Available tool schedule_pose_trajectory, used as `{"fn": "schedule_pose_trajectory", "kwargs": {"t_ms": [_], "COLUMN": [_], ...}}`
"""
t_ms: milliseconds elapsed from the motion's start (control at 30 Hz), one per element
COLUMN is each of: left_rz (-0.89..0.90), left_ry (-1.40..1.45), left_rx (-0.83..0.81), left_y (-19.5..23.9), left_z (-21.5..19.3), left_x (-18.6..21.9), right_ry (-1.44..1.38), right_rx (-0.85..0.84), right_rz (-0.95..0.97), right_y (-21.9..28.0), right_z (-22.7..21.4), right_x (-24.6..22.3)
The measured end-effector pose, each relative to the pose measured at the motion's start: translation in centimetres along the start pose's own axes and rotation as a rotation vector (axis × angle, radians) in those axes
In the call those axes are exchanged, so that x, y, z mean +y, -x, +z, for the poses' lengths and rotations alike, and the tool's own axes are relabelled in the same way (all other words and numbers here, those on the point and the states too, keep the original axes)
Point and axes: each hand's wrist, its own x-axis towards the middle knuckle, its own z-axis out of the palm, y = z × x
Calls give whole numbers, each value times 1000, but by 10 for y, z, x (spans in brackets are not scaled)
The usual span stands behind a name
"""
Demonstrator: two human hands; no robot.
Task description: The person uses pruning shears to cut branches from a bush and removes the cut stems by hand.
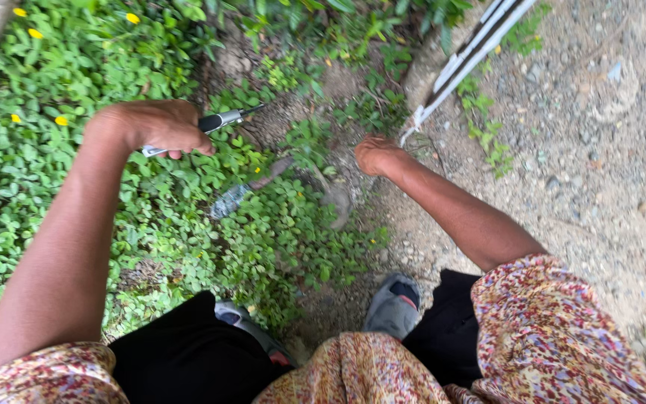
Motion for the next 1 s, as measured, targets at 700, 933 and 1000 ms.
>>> {"fn": "schedule_pose_trajectory", "kwargs": {"t_ms": [700,933,1000], "left_rz": [-39,-17,-50], "left_ry": [193,237,175], "left_rx": [5,13,44], "left_y": [-37,-64,-75], "left_z": [39,56,63], "left_x": [-54,-59,-59], "right_ry": [-657,-626,-878], "right_rx": [352,265,282], "right_rz": [456,441,373], "right_y": [-171,-159,-133], "right_z": [-108,-97,-101], "right_x": [-18,-37,-51]}}
